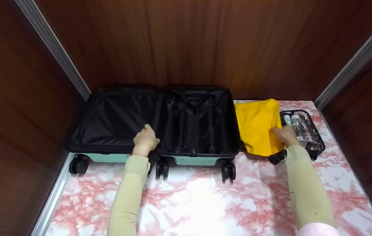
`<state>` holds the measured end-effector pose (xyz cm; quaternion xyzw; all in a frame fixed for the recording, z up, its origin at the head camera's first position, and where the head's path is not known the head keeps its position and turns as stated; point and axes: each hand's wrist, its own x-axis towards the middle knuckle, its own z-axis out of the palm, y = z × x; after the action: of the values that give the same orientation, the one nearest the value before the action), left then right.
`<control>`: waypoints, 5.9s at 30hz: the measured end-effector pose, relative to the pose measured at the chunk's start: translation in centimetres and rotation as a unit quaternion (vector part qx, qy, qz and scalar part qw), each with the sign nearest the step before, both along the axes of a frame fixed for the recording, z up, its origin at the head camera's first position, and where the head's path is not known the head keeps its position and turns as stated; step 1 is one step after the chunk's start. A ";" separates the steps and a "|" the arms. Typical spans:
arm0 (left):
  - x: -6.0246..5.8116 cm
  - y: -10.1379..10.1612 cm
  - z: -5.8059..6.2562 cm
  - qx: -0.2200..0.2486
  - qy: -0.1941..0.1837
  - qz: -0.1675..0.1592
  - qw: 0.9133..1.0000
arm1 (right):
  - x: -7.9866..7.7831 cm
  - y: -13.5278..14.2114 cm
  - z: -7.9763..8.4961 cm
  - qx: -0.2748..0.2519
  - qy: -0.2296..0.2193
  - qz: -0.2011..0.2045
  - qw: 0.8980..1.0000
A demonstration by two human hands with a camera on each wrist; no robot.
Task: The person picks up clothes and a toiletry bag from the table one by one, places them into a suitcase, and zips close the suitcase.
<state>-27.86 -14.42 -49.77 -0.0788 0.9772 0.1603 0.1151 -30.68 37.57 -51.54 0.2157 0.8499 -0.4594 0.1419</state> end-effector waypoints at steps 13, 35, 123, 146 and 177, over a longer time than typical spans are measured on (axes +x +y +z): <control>0.0 0.2 0.1 0.001 0.004 0.002 1.000 | -0.1 0.1 1.1 0.051 0.072 -0.019 0.996; 0.2 0.1 0.0 0.003 0.003 0.003 1.000 | -0.8 -2.0 5.3 0.041 0.178 0.026 0.983; 0.1 0.4 0.3 0.016 -0.017 -0.015 1.000 | -1.7 -8.1 14.9 0.071 0.300 0.058 0.950; 0.1 0.6 0.4 0.012 -0.023 -0.009 1.000 | -2.0 -9.6 15.6 0.045 0.295 0.071 0.952; 0.2 0.8 0.3 0.014 -0.019 -0.015 1.000 | -2.3 -13.6 14.1 -0.013 0.297 0.072 0.952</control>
<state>-27.61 -13.58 -49.42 -0.0655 0.9736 0.1706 0.1368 -32.95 24.00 -37.41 0.0060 0.8607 -0.5026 -0.0809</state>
